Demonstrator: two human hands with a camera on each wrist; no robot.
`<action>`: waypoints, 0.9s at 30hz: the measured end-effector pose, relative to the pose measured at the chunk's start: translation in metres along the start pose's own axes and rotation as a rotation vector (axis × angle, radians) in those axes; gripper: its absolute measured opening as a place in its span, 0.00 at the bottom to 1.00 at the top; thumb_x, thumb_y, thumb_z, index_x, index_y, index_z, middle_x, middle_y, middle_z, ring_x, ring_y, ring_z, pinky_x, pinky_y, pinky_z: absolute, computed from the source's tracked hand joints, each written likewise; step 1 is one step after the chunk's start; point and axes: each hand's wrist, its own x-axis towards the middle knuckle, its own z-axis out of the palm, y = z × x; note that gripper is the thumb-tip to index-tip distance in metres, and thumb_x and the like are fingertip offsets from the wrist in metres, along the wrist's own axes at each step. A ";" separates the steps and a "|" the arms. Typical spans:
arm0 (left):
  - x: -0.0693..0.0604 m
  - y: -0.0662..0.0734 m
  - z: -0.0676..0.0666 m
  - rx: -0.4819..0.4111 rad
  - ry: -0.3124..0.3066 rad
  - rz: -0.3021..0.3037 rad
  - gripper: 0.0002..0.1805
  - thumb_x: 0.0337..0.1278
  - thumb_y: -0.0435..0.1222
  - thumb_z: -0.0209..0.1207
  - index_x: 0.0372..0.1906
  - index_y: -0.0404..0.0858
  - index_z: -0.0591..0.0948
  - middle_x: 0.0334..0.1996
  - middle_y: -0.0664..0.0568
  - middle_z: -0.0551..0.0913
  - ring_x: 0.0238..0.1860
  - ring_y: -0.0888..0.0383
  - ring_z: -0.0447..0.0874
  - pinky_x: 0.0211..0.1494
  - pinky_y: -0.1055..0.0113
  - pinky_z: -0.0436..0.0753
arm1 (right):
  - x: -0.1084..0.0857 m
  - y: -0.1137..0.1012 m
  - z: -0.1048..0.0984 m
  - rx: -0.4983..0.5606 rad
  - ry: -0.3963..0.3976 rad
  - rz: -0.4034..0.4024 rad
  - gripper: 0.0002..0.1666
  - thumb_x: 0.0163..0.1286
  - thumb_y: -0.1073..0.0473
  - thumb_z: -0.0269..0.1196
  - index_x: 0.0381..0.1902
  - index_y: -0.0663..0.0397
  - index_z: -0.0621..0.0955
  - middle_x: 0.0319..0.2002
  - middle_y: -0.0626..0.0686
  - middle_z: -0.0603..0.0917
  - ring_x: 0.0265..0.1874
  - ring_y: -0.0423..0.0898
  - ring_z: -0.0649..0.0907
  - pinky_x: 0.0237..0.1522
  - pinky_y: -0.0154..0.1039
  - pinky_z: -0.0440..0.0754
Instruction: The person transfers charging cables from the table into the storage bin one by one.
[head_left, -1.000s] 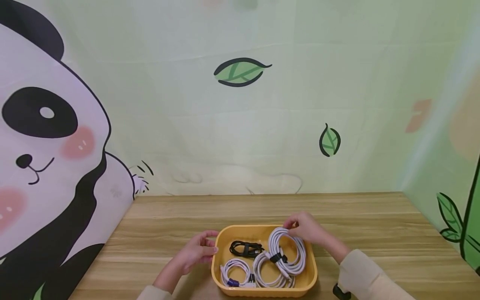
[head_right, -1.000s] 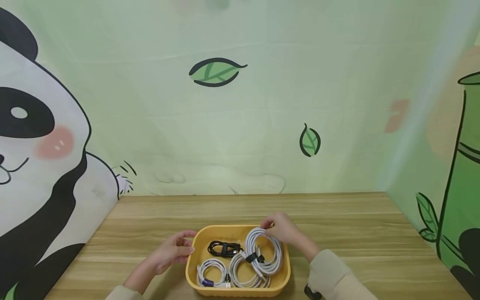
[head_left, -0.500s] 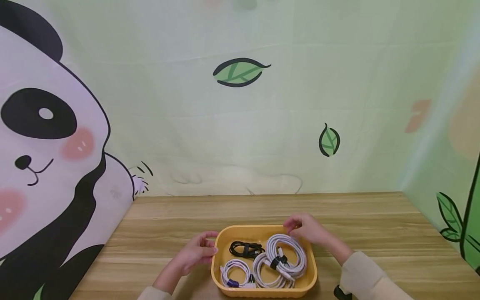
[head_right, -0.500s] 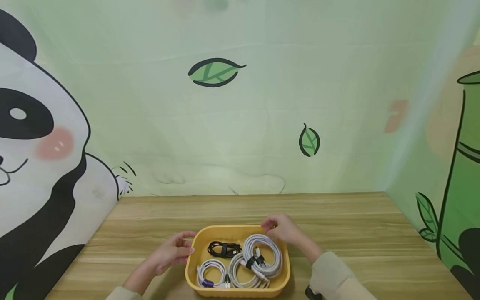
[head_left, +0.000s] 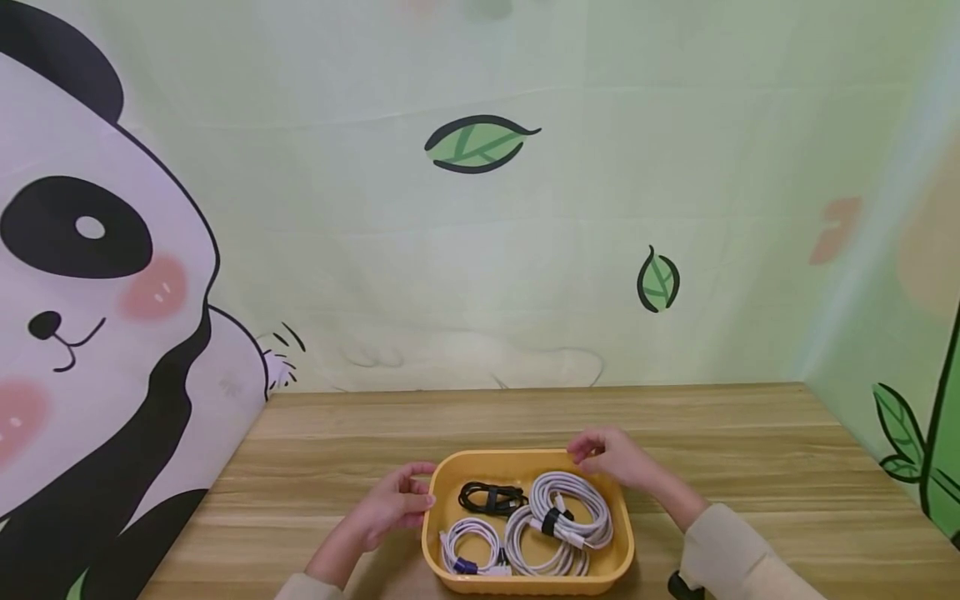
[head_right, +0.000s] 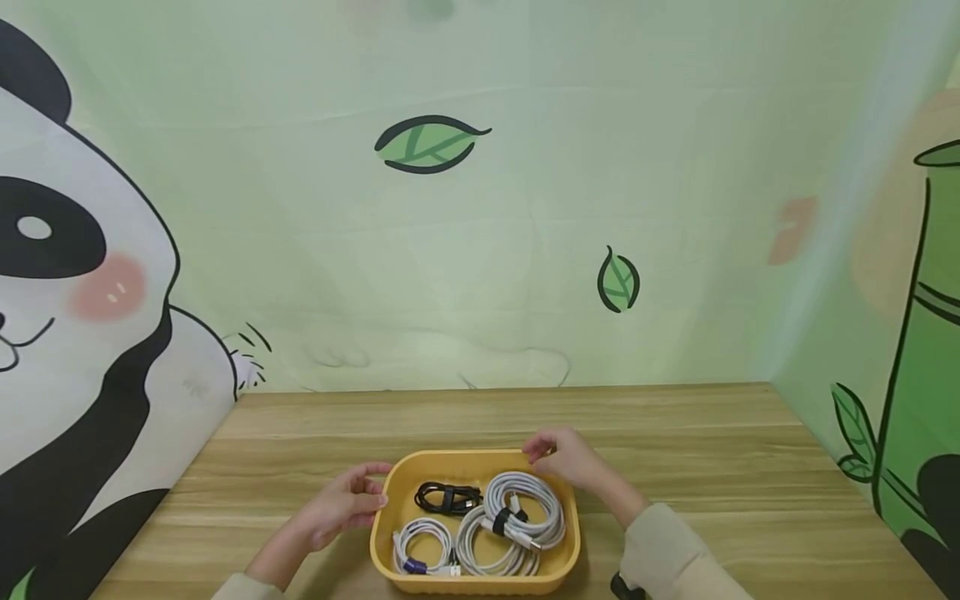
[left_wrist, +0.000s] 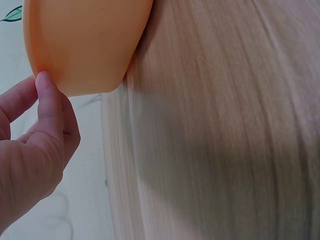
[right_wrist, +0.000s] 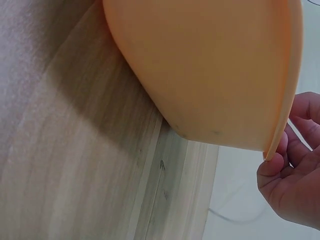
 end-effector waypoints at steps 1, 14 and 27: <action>0.000 0.000 0.000 -0.001 0.000 -0.001 0.29 0.50 0.26 0.54 0.59 0.30 0.61 0.32 0.51 0.70 0.31 0.60 0.72 0.33 0.70 0.76 | 0.000 0.000 0.000 0.002 0.001 0.000 0.13 0.53 0.72 0.57 0.39 0.74 0.76 0.31 0.64 0.79 0.31 0.43 0.77 0.31 0.30 0.75; 0.002 0.001 0.001 -0.003 0.001 -0.003 0.28 0.50 0.26 0.54 0.59 0.30 0.62 0.32 0.51 0.70 0.31 0.61 0.72 0.34 0.70 0.76 | -0.003 0.001 -0.006 0.122 0.033 0.042 0.17 0.53 0.72 0.57 0.41 0.78 0.73 0.35 0.70 0.77 0.30 0.40 0.76 0.27 0.29 0.74; 0.007 -0.003 -0.010 -0.040 -0.043 -0.030 0.30 0.51 0.29 0.56 0.60 0.30 0.59 0.35 0.51 0.71 0.31 0.61 0.74 0.35 0.70 0.78 | -0.010 0.001 -0.019 0.253 0.061 0.216 0.22 0.56 0.67 0.56 0.48 0.75 0.70 0.35 0.57 0.77 0.25 0.41 0.72 0.23 0.36 0.74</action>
